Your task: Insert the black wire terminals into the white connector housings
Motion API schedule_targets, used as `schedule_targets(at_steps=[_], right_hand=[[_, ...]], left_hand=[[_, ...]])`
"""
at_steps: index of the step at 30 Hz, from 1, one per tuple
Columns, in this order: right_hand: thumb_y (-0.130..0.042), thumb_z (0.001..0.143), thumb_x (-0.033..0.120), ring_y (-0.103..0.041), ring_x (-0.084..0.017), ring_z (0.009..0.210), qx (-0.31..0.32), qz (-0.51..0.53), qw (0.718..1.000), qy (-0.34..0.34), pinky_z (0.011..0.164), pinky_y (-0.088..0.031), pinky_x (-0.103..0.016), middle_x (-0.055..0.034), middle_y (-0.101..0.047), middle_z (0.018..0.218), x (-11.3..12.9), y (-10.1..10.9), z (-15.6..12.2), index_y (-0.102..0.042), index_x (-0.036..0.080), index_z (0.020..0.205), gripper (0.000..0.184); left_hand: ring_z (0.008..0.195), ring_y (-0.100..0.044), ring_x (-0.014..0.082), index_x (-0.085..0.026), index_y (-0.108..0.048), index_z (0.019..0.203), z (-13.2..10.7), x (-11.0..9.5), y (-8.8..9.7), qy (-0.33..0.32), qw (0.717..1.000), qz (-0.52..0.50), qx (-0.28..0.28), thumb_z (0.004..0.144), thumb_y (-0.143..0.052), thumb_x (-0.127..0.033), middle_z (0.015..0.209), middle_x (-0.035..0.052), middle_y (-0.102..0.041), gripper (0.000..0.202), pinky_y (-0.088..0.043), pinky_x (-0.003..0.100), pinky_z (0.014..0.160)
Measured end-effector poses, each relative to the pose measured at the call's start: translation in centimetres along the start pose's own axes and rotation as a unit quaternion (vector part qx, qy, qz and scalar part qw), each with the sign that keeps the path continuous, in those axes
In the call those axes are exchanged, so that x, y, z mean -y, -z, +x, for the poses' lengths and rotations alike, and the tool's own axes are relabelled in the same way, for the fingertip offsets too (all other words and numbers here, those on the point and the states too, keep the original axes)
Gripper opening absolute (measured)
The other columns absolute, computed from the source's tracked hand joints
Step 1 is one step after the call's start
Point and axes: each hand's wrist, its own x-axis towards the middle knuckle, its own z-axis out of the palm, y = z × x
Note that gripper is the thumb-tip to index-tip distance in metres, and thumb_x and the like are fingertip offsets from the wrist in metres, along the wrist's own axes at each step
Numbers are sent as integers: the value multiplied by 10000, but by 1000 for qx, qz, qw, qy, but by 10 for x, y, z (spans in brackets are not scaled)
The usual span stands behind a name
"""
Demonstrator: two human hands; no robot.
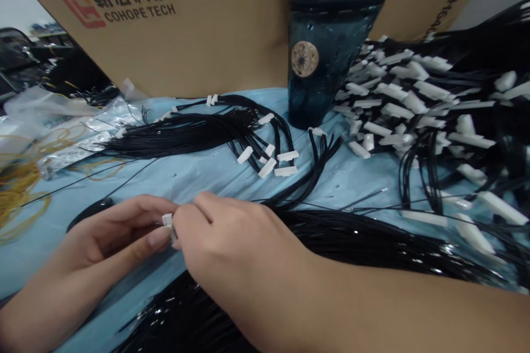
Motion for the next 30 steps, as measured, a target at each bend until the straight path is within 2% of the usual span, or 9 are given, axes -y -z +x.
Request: schedule_targets(at_steps=[3, 7, 12, 18, 22, 27, 30], right_hand=[[-471, 999, 0, -603, -155, 681, -12, -54, 998, 4, 582, -444, -297, -17, -602, 809, 0, 2, -2, -682, 121, 873, 274], [-462, 993, -3, -602, -171, 672, -22, -76, 997, 17, 563, -452, -320, -31, -607, 789, 1, 2, -2, -719, 107, 855, 312], [-507, 970, -14, -572, -175, 655, -32, -104, 993, 46, 540, -445, -328, -36, -605, 761, 0, 1, 1, -721, 100, 802, 295], [-515, 966, -28, -559, -153, 672, -18, -76, 995, 62, 556, -437, -312, -21, -596, 786, -2, 1, 2, -691, 109, 809, 273], [-521, 972, -23, -540, -144, 675, -24, -57, 996, 67, 586, -447, -301, -9, -575, 809, -3, 0, 1, -669, 109, 878, 219], [-527, 970, -19, -535, -153, 664, 27, -80, 996, 30, 579, -444, -308, -4, -568, 808, -2, 5, 0, -636, 149, 857, 230], [-581, 886, -19, -536, -183, 670, 51, -126, 991, 5, 610, -473, -340, -11, -565, 764, 0, 14, 1, -611, 172, 770, 225]], left_hand=[[659, -797, 131, -264, -814, 839, 1, 2, 2, 5, 1000, -7, -15, 753, -846, -184, 707, -36, -837, 121, -597, 93, 585], [699, -813, 148, -270, -827, 833, 2, 3, 2, 12, 999, -25, -22, 737, -859, -166, 745, -38, -844, 146, -614, 111, 608], [663, -796, 124, -296, -834, 839, 0, 4, 2, 8, 999, -33, -2, 745, -865, -185, 733, -52, -839, 148, -603, 98, 594], [665, -794, 111, -289, -833, 815, -1, 4, 2, 7, 999, -38, 2, 739, -851, -142, 712, -61, -832, 167, -590, 77, 598], [643, -779, 107, -291, -824, 800, -1, 2, 0, 14, 999, -39, -6, 719, -854, -142, 715, -63, -834, 173, -592, 87, 590], [645, -761, 136, -263, -811, 814, -1, 2, -1, 26, 999, -22, -16, 708, -864, -207, 725, -21, -838, 130, -596, 124, 578], [610, -726, 134, -247, -802, 804, 1, 3, -1, 35, 999, -17, -13, 713, -852, -234, 679, -20, -808, 104, -576, 133, 552]])
